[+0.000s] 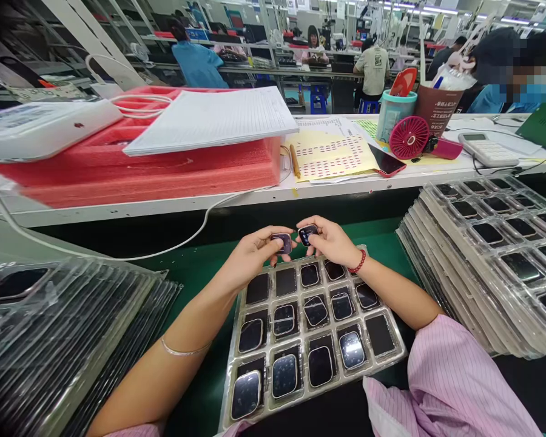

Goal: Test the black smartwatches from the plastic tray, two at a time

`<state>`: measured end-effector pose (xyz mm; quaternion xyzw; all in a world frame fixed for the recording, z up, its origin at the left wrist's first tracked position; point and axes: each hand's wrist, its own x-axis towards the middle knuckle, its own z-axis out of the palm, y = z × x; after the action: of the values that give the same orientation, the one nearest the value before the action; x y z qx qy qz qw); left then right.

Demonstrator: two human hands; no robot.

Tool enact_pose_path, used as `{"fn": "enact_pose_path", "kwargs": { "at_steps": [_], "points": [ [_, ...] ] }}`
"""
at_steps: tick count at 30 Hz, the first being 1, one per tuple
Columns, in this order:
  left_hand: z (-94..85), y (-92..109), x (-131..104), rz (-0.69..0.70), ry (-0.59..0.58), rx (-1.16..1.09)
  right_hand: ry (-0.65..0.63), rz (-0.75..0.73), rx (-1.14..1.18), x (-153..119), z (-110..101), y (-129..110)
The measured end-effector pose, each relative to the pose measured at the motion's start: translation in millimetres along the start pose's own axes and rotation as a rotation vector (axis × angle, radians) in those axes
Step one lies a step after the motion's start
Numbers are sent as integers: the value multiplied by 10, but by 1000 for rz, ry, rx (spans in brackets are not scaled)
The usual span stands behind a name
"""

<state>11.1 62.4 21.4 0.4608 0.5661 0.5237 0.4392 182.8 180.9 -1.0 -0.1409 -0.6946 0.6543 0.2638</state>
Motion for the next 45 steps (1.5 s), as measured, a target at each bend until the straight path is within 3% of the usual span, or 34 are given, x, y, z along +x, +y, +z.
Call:
{"fn": "enact_pose_path", "kwargs": {
  "at_steps": [6, 13, 21, 45],
  "points": [
    [4, -14, -3, 34, -11, 13, 30, -40, 3, 7, -3, -5],
    [7, 18, -15, 31, -4, 44, -37, -89, -34, -13, 22, -26],
    [42, 49, -33, 4, 19, 24, -21, 17, -31, -14, 9, -17],
    [38, 129, -25, -59, 70, 137, 3, 80, -41, 23, 84, -62]
  ]
}}
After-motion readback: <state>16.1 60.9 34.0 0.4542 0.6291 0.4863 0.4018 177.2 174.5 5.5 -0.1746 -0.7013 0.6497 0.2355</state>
